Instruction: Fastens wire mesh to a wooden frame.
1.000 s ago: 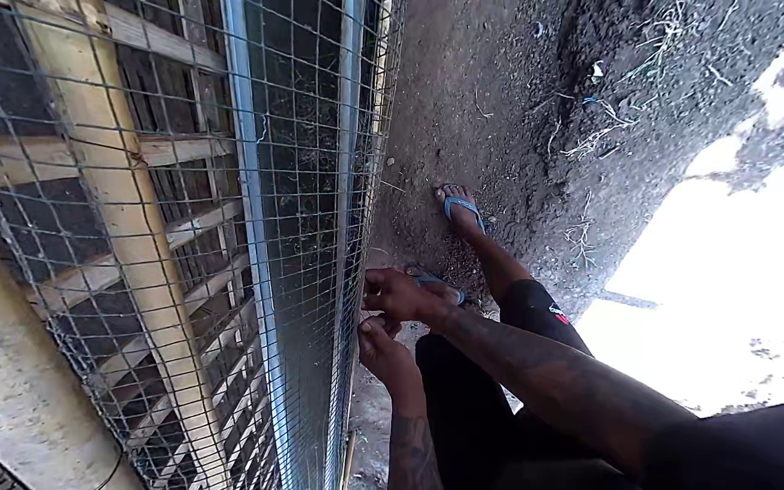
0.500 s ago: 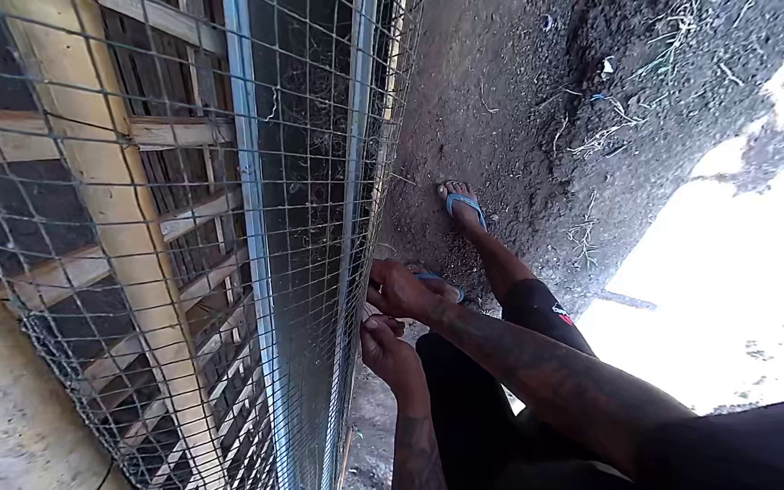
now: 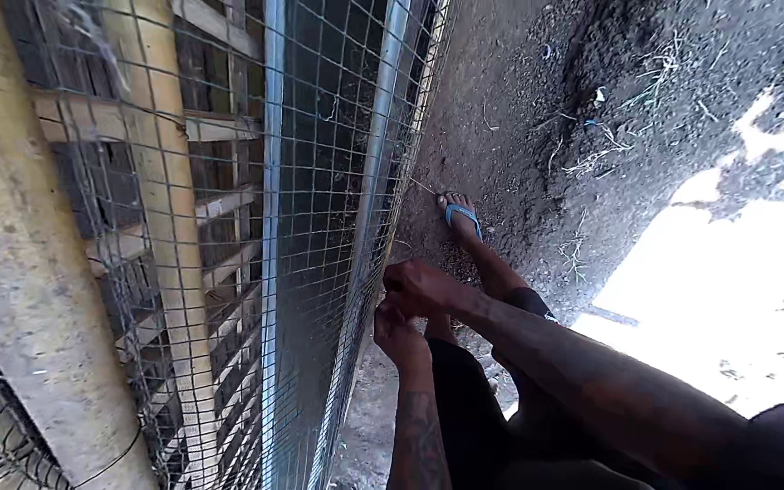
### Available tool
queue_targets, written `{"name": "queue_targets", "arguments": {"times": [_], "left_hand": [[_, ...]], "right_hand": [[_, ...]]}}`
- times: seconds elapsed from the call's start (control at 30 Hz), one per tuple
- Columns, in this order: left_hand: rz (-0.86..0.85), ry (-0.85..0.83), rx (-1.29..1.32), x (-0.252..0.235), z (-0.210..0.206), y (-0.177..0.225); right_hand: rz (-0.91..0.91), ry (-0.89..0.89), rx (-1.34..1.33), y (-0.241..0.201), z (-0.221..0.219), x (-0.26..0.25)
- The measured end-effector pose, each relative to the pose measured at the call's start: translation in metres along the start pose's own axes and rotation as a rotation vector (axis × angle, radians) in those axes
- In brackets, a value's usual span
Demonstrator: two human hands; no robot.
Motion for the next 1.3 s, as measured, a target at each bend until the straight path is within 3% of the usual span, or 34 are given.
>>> {"name": "queue_targets", "arguments": {"times": [0.13, 0.27, 0.4, 0.53, 0.67, 0.8, 1.03, 1.1, 1.2, 1.3], "left_hand": [[-0.055, -0.052, 0.008, -0.012, -0.014, -0.004], [-0.197, -0.039, -0.165, -0.017, -0.015, 0.009], [-0.005, -0.021, -0.125, -0.008, -0.019, 0.046], [0.021, -0.122, -0.07, -0.007, -0.014, 0.047], [0.101, -0.017, -0.097, -0.007, -0.008, 0.036], [-0.009, -0.06, -0.015, -0.007, -0.009, 0.005], [-0.026, -0.131, -0.021, -0.011, -0.005, -0.006], [-0.058, -0.131, -0.069, -0.012, 0.0, -0.002], [-0.129, -0.158, -0.207, -0.013, 0.007, 0.008], [-0.072, -0.177, -0.028, -0.019, 0.009, 0.001]], "right_hand": [[-0.089, 0.044, -0.157, -0.013, 0.004, 0.008], [-0.224, 0.147, -0.226, -0.019, -0.001, 0.013], [-0.272, 0.311, -0.176, -0.027, -0.013, 0.027], [-0.122, 0.361, -0.045, -0.033, -0.021, 0.03], [0.048, 0.438, 0.115, -0.033, -0.021, 0.028], [0.232, 0.637, 0.363, -0.036, -0.014, 0.028], [0.275, 0.8, 0.478, -0.029, -0.002, 0.02], [0.173, 0.776, 0.477, -0.027, -0.005, 0.014], [0.042, 0.58, 0.355, -0.022, -0.015, 0.002], [0.016, 0.385, 0.187, -0.01, -0.018, -0.005]]}}
Point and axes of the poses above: each hand's wrist, its own x-axis away from the middle knuckle, its own z-axis out of the back of the hand, y = z × x, the point moved 9 cm from there along -x, towards the middle knuckle, and after that the axes turned 3 degrees about y, right-handed, at the moved point
